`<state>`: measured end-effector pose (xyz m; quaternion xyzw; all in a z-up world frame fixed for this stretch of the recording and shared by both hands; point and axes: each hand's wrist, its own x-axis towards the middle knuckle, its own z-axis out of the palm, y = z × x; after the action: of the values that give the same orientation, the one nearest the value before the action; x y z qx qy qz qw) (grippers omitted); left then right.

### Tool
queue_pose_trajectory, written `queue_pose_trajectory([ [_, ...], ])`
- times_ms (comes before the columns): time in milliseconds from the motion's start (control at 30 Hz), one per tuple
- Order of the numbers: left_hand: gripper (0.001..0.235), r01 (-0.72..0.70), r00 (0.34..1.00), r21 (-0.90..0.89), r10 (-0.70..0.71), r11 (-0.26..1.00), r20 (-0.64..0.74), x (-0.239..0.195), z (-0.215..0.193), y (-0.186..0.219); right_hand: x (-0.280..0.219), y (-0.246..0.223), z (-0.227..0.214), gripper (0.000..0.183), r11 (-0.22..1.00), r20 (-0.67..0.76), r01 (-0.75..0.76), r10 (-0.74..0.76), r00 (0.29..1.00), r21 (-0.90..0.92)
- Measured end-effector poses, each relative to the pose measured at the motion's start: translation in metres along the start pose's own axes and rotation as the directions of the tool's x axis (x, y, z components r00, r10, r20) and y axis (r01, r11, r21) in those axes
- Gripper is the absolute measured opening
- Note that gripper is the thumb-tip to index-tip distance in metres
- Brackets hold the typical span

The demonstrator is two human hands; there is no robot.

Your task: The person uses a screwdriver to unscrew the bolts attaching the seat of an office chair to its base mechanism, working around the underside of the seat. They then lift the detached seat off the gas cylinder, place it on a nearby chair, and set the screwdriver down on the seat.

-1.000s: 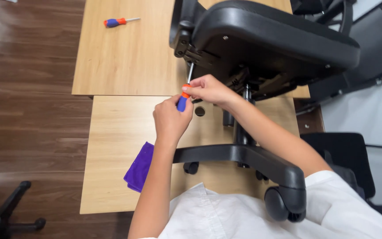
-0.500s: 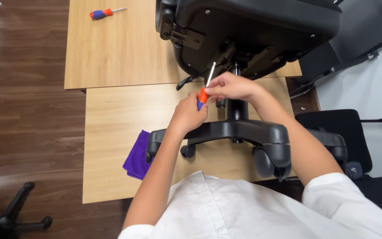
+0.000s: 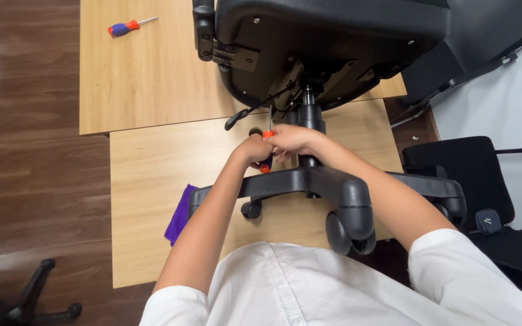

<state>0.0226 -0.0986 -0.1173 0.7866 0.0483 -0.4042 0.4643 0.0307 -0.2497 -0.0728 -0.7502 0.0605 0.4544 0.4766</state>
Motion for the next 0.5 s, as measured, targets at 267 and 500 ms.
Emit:
queue_pose_trajectory([
  [267,0.029,0.031,0.991,-0.069,-0.022,0.997,0.134,0.018,-0.016,0.012,0.030,-0.004,0.006,0.041,0.990,0.004,-0.057,0.057,0.998,0.127],
  [500,0.032,-0.011,0.992,-0.150,0.031,0.989,0.126,0.044,-0.017,-0.002,0.033,-0.016,0.012,0.048,0.997,-0.096,-0.059,0.063,0.993,0.044],
])
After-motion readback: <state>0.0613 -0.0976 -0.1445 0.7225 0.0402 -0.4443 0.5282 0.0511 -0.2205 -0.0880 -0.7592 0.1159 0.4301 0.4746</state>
